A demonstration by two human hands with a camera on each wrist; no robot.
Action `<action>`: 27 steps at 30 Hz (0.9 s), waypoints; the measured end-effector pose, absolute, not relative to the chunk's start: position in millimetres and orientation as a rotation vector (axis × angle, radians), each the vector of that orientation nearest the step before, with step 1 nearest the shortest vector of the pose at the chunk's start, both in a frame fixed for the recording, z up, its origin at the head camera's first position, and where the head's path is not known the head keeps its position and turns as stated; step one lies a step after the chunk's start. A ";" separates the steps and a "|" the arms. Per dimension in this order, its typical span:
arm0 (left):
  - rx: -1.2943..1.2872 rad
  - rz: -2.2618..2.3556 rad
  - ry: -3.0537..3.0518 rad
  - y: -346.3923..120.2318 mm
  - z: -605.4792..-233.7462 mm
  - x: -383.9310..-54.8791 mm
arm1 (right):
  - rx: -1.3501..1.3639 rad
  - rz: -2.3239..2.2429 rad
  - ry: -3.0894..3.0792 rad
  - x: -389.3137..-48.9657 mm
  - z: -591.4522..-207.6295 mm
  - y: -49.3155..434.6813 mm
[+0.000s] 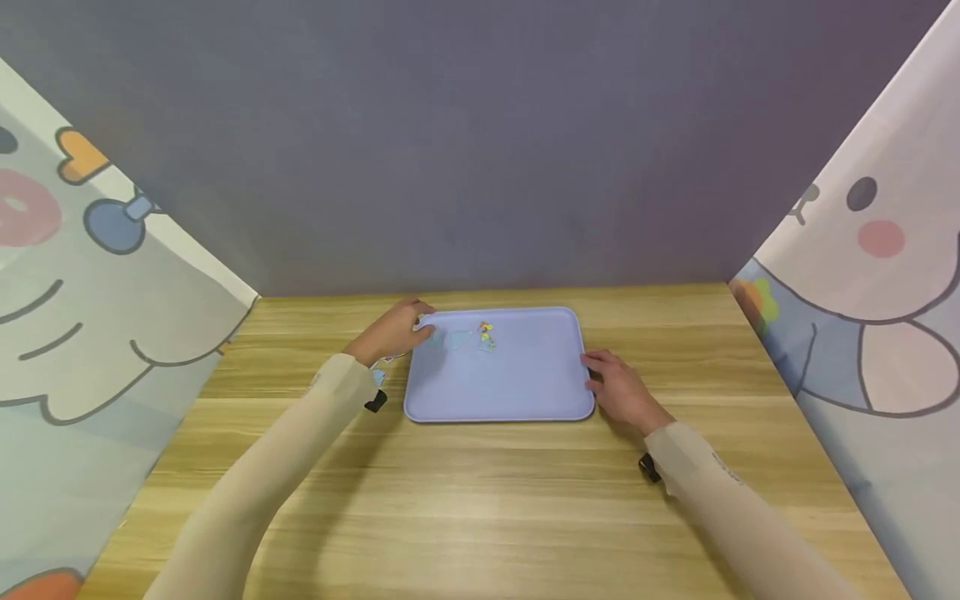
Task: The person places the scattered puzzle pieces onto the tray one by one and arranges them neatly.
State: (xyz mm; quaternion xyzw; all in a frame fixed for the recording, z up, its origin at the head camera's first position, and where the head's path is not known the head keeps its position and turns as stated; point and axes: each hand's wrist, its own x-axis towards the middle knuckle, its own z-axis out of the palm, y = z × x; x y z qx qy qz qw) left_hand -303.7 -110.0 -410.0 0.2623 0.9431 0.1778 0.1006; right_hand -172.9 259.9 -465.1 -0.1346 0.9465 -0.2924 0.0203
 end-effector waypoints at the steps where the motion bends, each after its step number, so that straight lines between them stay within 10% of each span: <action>1: 0.773 0.536 2.784 -113.0 -410.0 -302.0 | -0.417 -0.907 2.933 -172.7 -465.5 260.1; 27: 0.652 0.683 2.791 -198.4 -415.0 -279.5 | -0.391 -0.854 2.913 -173.1 -465.9 262.1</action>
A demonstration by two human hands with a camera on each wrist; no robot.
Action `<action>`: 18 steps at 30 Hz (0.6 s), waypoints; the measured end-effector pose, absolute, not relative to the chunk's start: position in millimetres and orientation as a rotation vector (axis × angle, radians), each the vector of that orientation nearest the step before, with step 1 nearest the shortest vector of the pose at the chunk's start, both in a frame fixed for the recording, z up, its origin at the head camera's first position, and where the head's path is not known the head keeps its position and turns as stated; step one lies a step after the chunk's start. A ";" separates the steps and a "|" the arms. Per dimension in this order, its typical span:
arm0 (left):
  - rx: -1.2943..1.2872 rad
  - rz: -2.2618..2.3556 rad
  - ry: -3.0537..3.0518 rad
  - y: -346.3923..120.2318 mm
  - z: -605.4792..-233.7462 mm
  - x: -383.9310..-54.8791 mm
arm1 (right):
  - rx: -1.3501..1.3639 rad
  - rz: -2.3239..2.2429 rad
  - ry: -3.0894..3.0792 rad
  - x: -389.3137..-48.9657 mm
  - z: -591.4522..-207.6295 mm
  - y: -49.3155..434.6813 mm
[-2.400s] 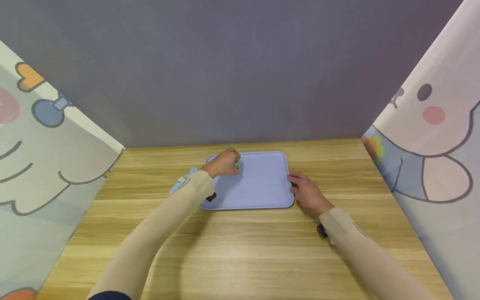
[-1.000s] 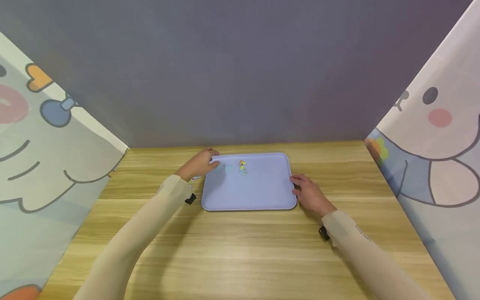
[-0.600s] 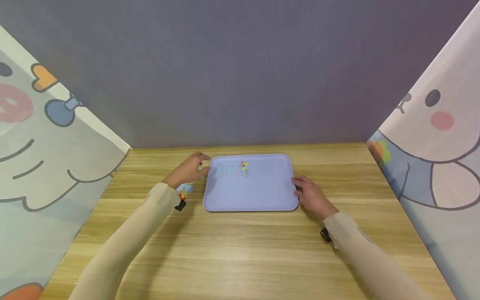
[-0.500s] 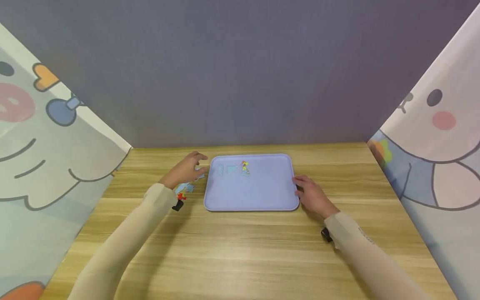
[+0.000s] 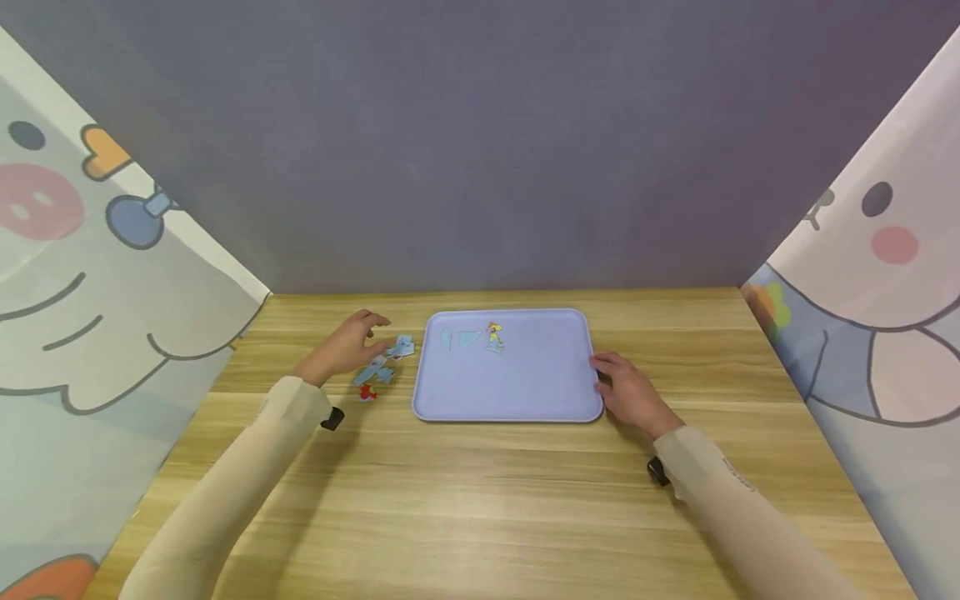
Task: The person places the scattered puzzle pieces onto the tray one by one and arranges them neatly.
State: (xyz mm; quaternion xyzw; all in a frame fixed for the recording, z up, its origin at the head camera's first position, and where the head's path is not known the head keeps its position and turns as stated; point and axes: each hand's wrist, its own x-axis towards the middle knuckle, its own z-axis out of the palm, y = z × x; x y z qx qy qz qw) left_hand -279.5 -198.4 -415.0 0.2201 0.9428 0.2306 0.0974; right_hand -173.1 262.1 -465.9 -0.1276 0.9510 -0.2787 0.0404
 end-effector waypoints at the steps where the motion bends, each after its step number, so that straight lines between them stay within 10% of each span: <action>1: 0.649 0.681 2.792 -201.1 -415.6 -278.4 | -0.391 -0.853 2.914 -172.9 -465.8 262.0; 18: 0.627 0.592 2.754 -239.6 -429.7 -256.5 | -0.410 -0.845 2.936 -169.9 -463.0 260.4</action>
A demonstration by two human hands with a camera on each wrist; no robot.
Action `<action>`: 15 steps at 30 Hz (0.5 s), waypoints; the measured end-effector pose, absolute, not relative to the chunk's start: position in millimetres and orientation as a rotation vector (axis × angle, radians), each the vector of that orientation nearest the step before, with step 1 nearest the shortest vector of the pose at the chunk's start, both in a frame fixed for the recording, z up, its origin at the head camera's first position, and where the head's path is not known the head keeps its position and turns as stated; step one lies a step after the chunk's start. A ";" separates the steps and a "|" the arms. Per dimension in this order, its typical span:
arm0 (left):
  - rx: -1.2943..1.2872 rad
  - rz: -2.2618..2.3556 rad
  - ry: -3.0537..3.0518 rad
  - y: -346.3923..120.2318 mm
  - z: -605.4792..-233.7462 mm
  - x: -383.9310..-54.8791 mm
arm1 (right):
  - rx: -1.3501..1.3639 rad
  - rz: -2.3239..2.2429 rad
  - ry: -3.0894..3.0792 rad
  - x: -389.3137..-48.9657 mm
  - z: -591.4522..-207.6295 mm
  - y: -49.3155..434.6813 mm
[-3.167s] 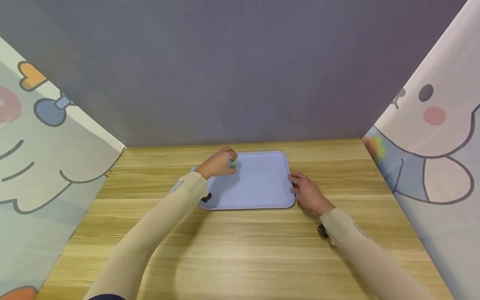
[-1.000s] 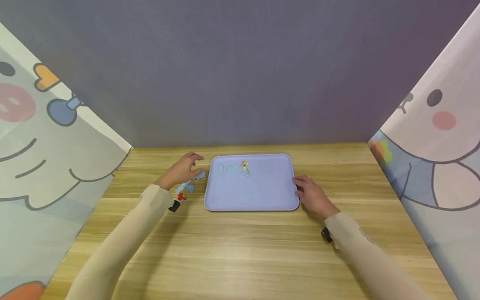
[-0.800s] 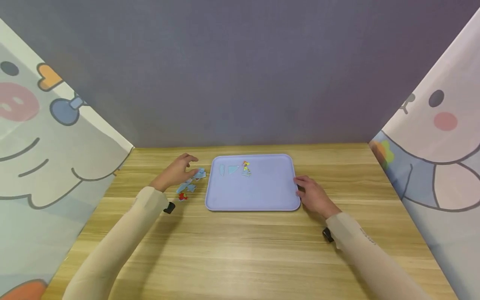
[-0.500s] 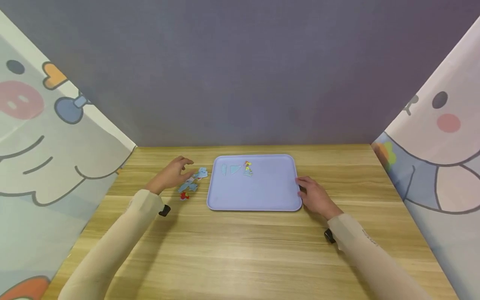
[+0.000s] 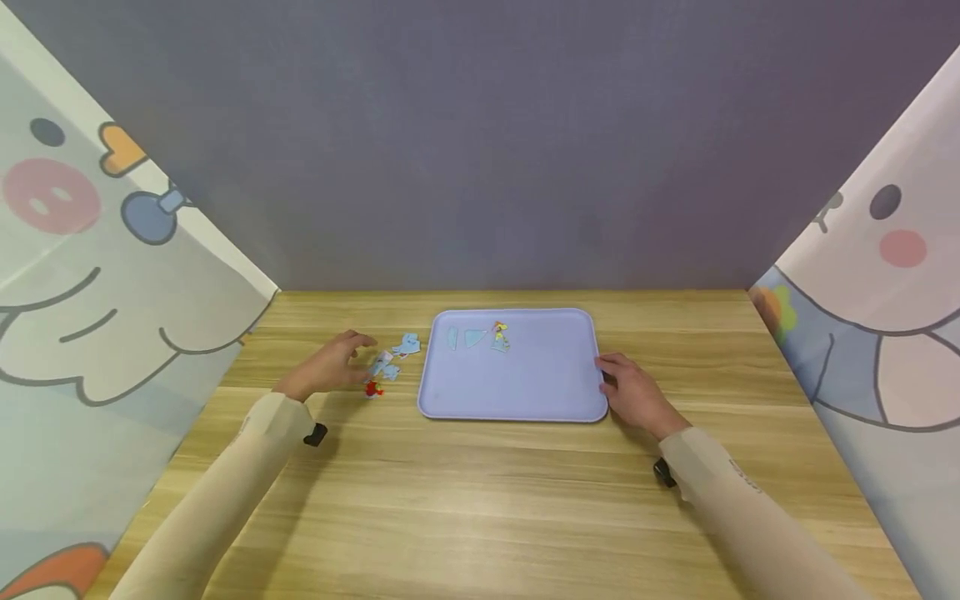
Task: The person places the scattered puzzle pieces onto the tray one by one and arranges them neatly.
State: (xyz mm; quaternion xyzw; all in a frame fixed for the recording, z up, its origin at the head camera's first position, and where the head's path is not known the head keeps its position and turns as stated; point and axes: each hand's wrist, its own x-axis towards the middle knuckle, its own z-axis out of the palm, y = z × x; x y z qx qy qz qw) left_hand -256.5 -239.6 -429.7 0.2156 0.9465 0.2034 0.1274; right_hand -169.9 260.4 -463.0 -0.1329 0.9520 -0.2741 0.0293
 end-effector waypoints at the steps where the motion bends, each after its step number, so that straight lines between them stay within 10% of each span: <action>1: 0.636 0.590 2.753 -240.3 -431.3 -256.7 | -0.408 -0.846 2.937 -169.4 -462.7 260.5; 15: 0.903 0.662 2.691 -240.9 -447.3 -264.3 | -0.415 -0.837 2.939 -169.2 -463.2 261.4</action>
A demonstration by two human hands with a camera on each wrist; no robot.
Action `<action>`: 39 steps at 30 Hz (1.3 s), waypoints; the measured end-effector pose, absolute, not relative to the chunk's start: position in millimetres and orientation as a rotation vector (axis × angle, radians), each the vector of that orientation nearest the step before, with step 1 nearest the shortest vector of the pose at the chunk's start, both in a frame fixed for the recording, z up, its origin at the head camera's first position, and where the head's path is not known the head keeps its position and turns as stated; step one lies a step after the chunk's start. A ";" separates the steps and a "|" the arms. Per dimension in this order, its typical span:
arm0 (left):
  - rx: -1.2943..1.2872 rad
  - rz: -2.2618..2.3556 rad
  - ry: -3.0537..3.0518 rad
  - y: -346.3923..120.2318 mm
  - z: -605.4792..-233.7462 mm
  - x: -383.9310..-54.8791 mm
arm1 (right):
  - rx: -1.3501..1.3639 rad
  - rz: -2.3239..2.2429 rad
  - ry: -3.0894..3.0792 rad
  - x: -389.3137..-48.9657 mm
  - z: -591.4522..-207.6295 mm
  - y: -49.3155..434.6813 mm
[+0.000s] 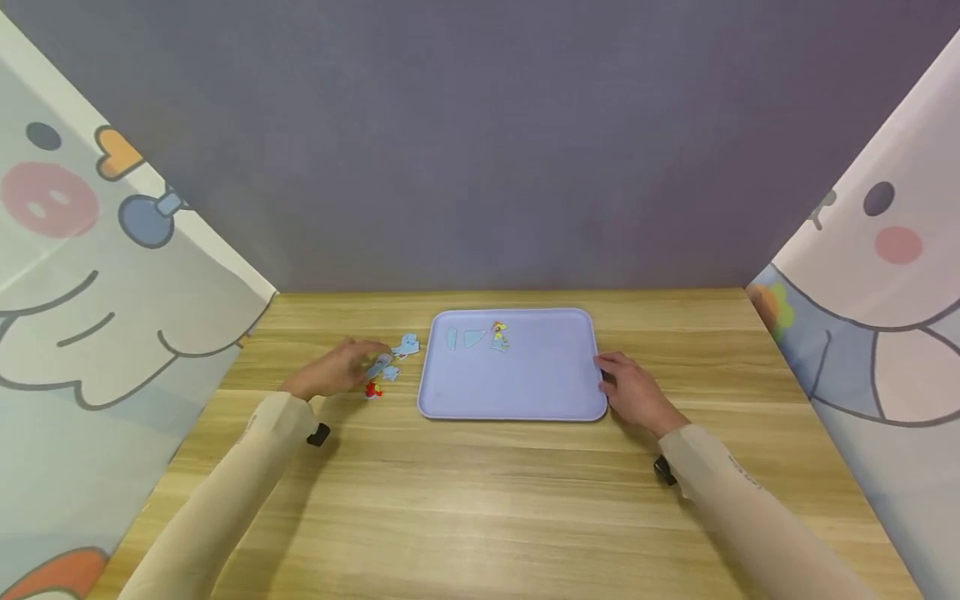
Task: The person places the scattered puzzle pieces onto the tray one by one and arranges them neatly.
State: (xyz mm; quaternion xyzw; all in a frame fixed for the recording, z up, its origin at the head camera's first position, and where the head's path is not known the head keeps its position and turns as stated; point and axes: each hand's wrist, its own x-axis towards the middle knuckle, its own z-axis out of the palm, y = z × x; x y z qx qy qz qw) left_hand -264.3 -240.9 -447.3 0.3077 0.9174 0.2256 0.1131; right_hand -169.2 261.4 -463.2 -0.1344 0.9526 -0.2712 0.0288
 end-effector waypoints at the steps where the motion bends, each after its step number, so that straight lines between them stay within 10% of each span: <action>1: 0.889 0.651 2.681 -241.7 -448.0 -264.2 | -0.415 -0.840 2.938 -169.7 -463.2 261.3; 39: 0.981 0.461 2.656 -244.9 -450.7 -270.3 | -0.397 -0.884 2.918 -171.8 -467.6 262.7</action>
